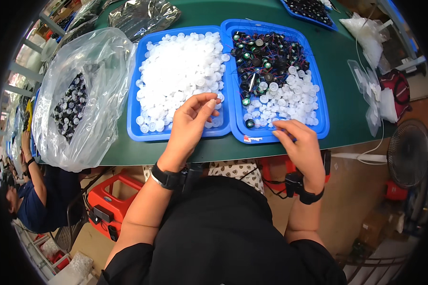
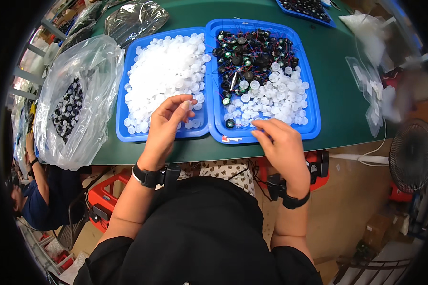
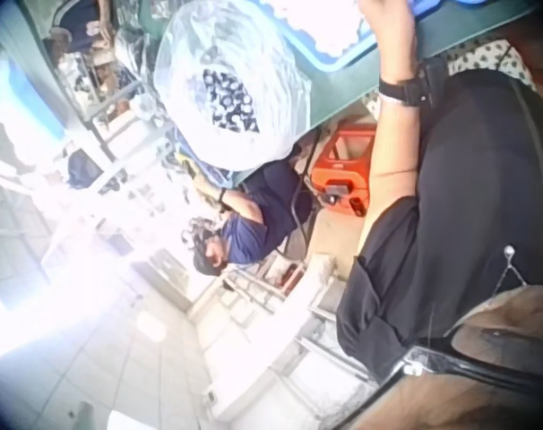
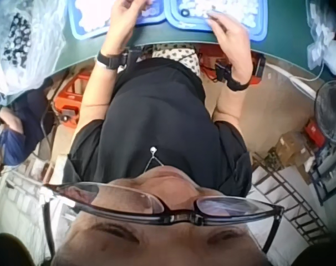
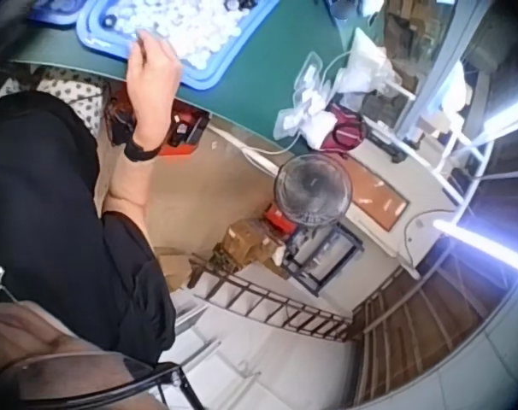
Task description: Manually assembling small black plastic components into a larger housing unit at a factory workbench.
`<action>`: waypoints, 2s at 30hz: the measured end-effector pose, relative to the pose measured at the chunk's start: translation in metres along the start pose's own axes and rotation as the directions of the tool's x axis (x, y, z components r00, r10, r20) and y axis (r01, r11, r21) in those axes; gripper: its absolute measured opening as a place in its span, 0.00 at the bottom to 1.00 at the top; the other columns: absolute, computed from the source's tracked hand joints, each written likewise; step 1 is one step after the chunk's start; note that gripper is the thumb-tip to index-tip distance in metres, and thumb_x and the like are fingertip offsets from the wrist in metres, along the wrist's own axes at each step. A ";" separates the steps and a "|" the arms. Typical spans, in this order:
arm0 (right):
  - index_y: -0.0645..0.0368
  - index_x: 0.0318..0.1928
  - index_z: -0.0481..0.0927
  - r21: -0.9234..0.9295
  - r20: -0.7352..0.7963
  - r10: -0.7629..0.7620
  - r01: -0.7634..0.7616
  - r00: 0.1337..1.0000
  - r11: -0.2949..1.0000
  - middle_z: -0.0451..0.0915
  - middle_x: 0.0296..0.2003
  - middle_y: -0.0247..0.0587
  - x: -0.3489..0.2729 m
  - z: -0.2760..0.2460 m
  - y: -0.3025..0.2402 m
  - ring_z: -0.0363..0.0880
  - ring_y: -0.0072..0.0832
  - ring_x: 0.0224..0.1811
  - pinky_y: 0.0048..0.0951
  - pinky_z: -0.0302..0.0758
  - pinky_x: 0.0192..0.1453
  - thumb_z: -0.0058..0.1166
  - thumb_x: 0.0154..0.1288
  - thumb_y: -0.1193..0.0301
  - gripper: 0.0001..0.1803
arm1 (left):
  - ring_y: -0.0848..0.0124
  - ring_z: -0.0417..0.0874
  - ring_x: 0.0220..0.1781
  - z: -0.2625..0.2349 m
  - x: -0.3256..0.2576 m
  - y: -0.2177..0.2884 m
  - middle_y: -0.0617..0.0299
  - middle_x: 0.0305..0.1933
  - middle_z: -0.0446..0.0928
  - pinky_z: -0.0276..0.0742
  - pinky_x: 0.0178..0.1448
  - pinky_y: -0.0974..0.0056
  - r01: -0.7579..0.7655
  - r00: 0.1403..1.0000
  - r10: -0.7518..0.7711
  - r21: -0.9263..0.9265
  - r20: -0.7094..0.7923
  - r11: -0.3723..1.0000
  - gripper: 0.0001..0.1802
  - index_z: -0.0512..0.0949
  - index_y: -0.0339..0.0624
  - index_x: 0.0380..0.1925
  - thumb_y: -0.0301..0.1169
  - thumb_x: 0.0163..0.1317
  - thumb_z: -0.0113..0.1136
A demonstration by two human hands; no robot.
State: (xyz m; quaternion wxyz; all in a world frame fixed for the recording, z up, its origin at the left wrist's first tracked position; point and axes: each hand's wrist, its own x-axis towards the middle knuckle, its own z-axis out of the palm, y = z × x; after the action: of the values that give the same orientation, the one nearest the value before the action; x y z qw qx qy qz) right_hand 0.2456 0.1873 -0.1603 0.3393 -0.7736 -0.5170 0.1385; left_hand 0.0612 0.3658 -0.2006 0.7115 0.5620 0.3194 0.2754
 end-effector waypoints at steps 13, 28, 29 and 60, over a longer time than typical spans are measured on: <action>0.59 0.32 0.81 -0.225 0.052 -0.148 0.156 0.988 0.962 0.76 0.26 0.39 0.029 0.037 -0.015 0.76 0.37 0.32 0.36 0.68 0.38 0.62 0.54 0.69 0.07 | 0.72 0.79 0.46 -0.009 -0.015 0.003 0.55 0.50 0.77 0.74 0.50 0.70 0.087 0.996 -0.091 -0.202 -0.012 0.975 0.15 0.74 0.35 0.50 0.30 0.66 0.56; 0.59 0.32 0.79 -0.231 0.120 -0.225 0.248 0.967 0.941 0.77 0.29 0.41 0.045 0.038 -0.010 0.75 0.39 0.31 0.37 0.70 0.41 0.62 0.51 0.72 0.08 | 0.70 0.79 0.36 0.008 -0.012 -0.015 0.57 0.40 0.77 0.76 0.39 0.68 -0.414 0.899 0.430 0.485 0.084 0.771 0.11 0.77 0.37 0.43 0.20 0.59 0.58; 0.59 0.32 0.79 -0.234 0.118 -0.227 0.249 0.967 0.940 0.77 0.29 0.41 0.044 0.037 -0.008 0.75 0.39 0.31 0.37 0.70 0.41 0.62 0.51 0.72 0.08 | 0.69 0.80 0.34 0.011 -0.012 -0.015 0.56 0.40 0.77 0.76 0.37 0.68 -0.430 0.889 0.444 0.524 0.108 0.735 0.11 0.77 0.37 0.42 0.20 0.59 0.58; 0.67 0.48 0.74 0.453 0.373 -0.023 -0.161 0.928 0.877 0.81 0.34 0.48 -0.005 0.074 -0.061 0.82 0.35 0.32 0.32 0.77 0.38 0.54 0.66 0.69 0.16 | 0.58 0.68 0.54 -0.069 -0.025 -0.002 0.53 0.51 0.71 0.62 0.61 0.58 -0.145 0.722 0.651 0.870 -0.233 0.472 0.16 0.74 0.39 0.48 0.23 0.57 0.58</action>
State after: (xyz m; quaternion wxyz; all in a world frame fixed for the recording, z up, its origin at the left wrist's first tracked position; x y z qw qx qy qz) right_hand 0.1583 0.2257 -0.1745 0.4108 -0.6449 -0.4928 0.4153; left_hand -0.0077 0.3892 -0.2106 0.1660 0.7782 0.4447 0.4112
